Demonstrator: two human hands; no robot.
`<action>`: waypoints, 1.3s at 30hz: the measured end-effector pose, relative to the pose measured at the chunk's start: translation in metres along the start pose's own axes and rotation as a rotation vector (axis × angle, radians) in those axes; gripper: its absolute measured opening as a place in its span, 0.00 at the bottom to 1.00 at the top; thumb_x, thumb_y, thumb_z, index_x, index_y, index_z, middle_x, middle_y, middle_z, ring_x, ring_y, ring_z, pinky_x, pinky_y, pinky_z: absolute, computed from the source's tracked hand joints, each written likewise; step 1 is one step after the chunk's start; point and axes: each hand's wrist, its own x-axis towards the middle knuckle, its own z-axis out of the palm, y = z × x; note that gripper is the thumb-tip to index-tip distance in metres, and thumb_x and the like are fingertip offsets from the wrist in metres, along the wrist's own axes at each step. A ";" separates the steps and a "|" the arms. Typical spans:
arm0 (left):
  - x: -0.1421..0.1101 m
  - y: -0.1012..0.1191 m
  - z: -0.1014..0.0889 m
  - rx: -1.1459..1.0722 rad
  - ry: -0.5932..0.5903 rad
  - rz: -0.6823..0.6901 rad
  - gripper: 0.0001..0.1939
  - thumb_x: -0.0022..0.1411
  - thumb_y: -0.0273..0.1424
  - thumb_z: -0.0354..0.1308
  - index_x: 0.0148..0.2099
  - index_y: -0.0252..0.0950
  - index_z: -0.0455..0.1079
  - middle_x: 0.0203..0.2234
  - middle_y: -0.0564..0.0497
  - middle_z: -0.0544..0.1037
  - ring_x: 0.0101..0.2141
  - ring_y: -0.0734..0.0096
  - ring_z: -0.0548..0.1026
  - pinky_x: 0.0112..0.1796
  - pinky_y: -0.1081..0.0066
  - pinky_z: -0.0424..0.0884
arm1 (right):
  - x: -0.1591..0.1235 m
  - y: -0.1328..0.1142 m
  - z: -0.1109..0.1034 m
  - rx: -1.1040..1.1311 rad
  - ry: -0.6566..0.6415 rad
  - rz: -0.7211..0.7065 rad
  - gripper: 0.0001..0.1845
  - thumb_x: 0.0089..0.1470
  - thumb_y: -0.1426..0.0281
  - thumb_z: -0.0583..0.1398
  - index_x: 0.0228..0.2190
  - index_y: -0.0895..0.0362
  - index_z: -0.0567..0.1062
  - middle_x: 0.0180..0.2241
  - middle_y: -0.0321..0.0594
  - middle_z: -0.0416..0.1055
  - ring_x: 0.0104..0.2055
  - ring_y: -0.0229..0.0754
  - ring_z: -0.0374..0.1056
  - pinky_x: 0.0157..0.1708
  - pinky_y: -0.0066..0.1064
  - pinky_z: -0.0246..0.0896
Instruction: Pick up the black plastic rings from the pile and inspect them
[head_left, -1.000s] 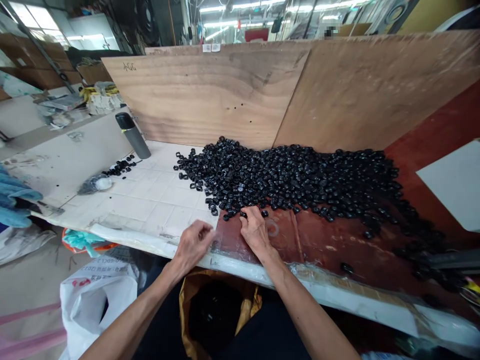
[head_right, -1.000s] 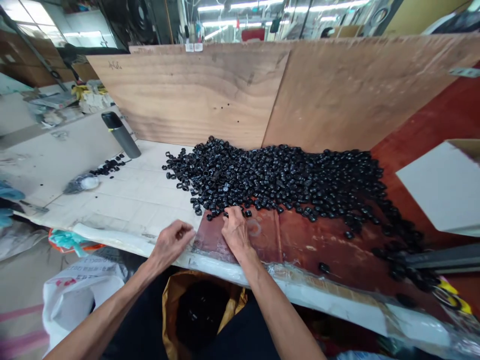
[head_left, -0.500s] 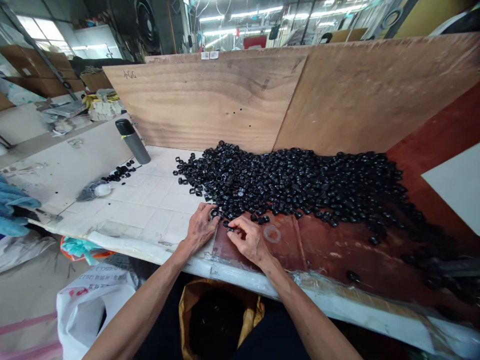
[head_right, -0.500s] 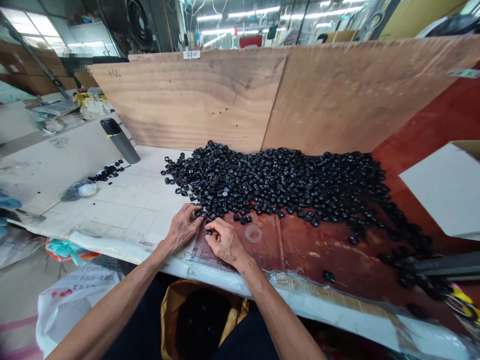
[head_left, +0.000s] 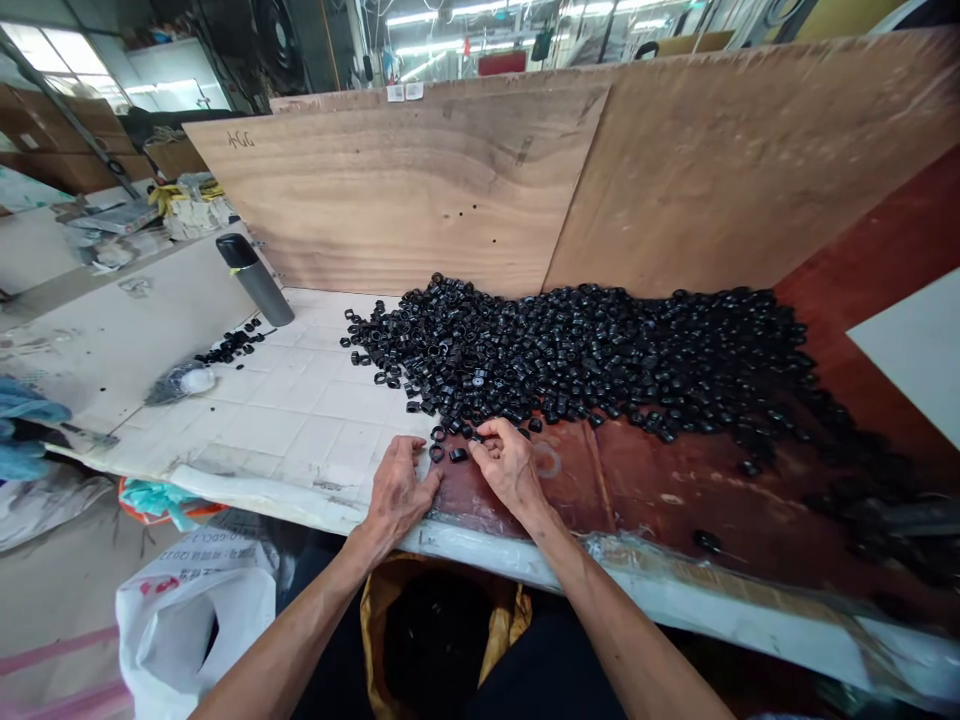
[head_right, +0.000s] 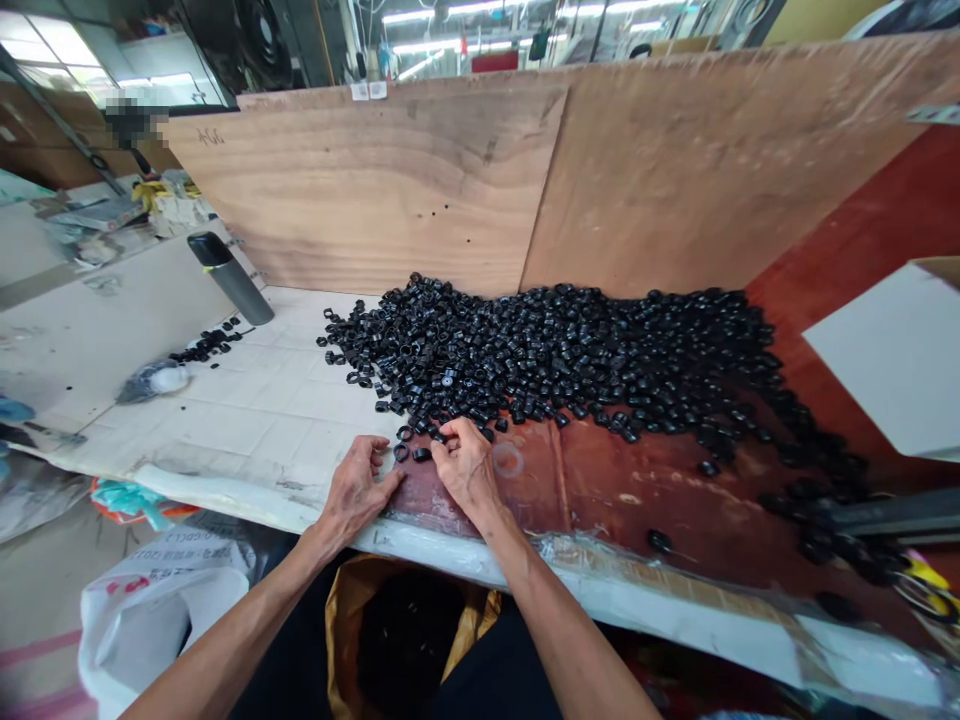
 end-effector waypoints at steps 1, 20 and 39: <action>0.002 0.001 0.002 0.004 0.001 0.009 0.22 0.55 0.29 0.67 0.51 0.38 0.67 0.39 0.50 0.75 0.35 0.63 0.76 0.39 0.62 0.75 | -0.001 -0.003 -0.002 0.052 -0.014 0.014 0.07 0.53 0.66 0.62 0.35 0.55 0.71 0.29 0.37 0.72 0.26 0.39 0.68 0.28 0.31 0.65; 0.011 0.009 -0.006 -0.951 -0.263 -0.309 0.20 0.57 0.36 0.69 0.49 0.35 0.73 0.36 0.47 0.84 0.38 0.65 0.82 0.45 0.65 0.77 | -0.003 -0.011 0.001 0.288 -0.252 0.041 0.09 0.54 0.66 0.65 0.39 0.54 0.80 0.37 0.41 0.78 0.36 0.43 0.75 0.37 0.32 0.72; 0.008 0.018 -0.009 -0.910 -0.234 -0.264 0.15 0.58 0.35 0.69 0.45 0.34 0.75 0.38 0.47 0.82 0.37 0.68 0.80 0.44 0.67 0.76 | -0.003 -0.024 -0.003 0.146 -0.212 -0.289 0.04 0.58 0.73 0.63 0.35 0.53 0.78 0.35 0.41 0.78 0.37 0.44 0.74 0.40 0.34 0.71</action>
